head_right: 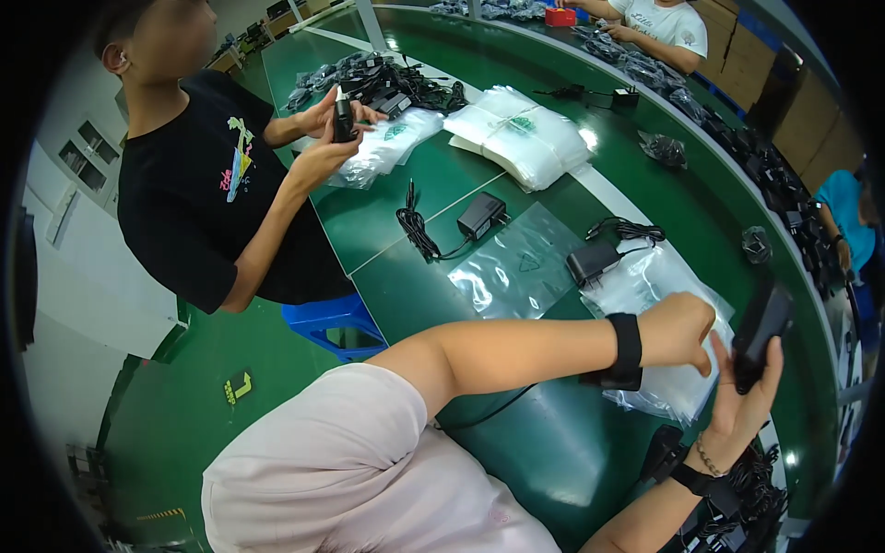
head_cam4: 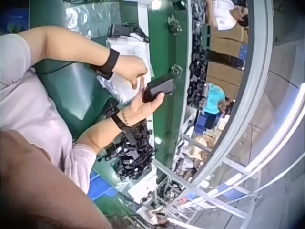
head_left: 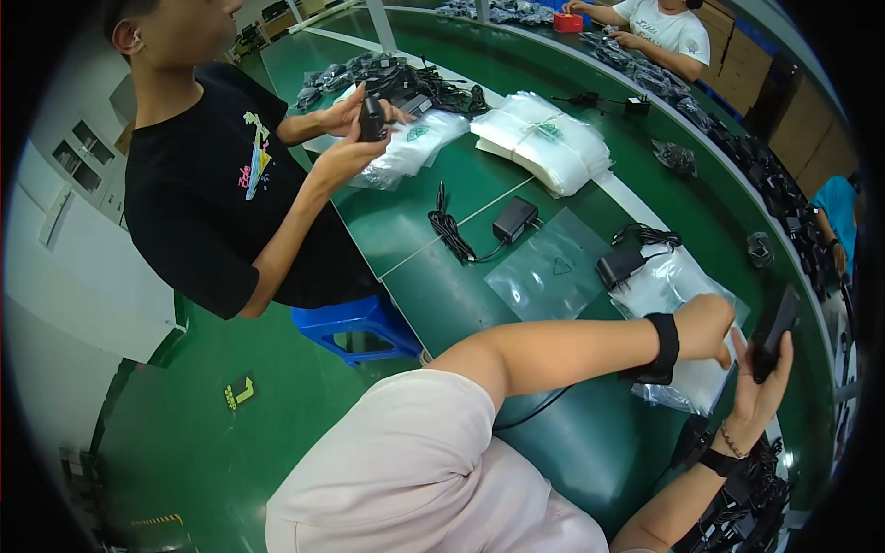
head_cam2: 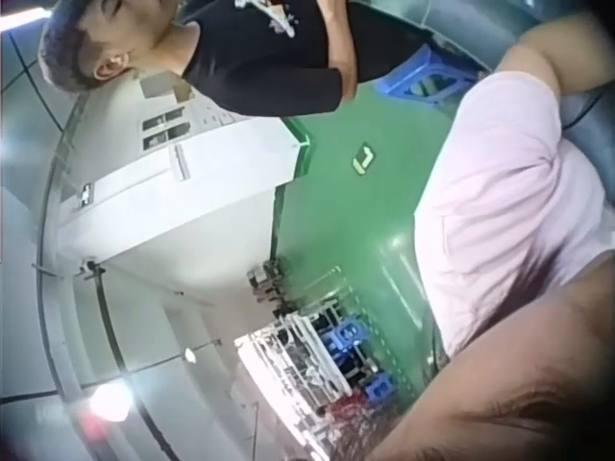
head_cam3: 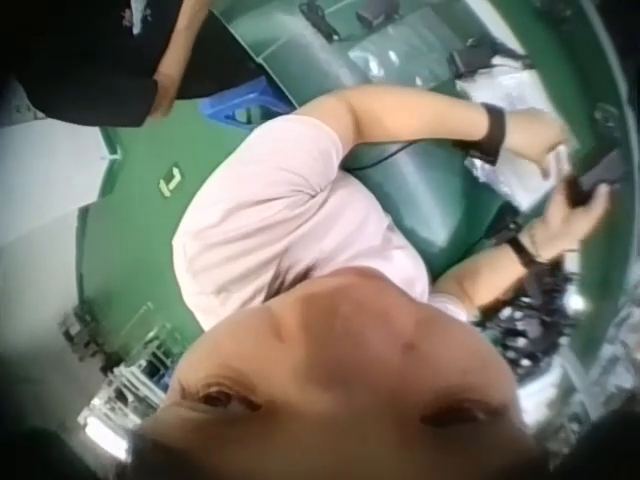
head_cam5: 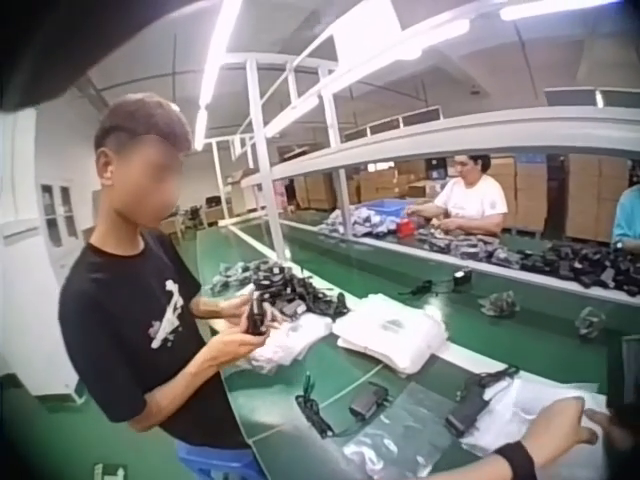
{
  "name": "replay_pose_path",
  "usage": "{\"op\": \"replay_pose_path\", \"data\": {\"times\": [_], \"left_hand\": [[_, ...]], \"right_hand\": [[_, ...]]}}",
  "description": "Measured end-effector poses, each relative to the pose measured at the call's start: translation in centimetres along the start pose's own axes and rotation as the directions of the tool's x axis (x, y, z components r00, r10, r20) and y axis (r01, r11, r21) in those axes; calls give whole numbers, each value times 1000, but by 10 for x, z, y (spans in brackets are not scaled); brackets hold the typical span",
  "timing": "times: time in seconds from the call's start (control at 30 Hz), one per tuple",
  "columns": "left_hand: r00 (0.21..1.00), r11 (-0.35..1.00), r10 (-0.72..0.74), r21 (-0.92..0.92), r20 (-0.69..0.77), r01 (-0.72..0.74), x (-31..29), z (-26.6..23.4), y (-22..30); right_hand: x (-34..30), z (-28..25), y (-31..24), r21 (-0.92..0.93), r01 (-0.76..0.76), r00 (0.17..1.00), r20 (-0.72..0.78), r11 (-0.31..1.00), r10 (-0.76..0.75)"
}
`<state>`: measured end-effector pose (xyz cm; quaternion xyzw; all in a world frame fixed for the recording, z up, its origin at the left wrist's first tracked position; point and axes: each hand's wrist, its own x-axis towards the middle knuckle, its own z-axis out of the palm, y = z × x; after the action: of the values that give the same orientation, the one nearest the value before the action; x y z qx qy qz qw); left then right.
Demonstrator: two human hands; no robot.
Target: The person picks up a power adapter and a bundled cable, places them together into a plastic bag, and sets the bagged items aside. They then repeat this process with another adapter and cable.
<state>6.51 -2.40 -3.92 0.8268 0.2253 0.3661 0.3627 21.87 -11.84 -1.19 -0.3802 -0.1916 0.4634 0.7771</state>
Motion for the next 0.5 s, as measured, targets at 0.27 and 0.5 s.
{"op": "replay_pose_path", "data": {"times": [0.27, 0.5], "left_hand": [[986, 973, -141, -172, 86, 154, -17, -12, -24], [994, 978, -105, -186, -27, 98, -12, -24, -33]], "right_hand": [[-14, 36, 37, -365, 9, 999, 53, 931, 12], [-17, 31, 47, -750, 314, 938, 152, 582, -310]]}}
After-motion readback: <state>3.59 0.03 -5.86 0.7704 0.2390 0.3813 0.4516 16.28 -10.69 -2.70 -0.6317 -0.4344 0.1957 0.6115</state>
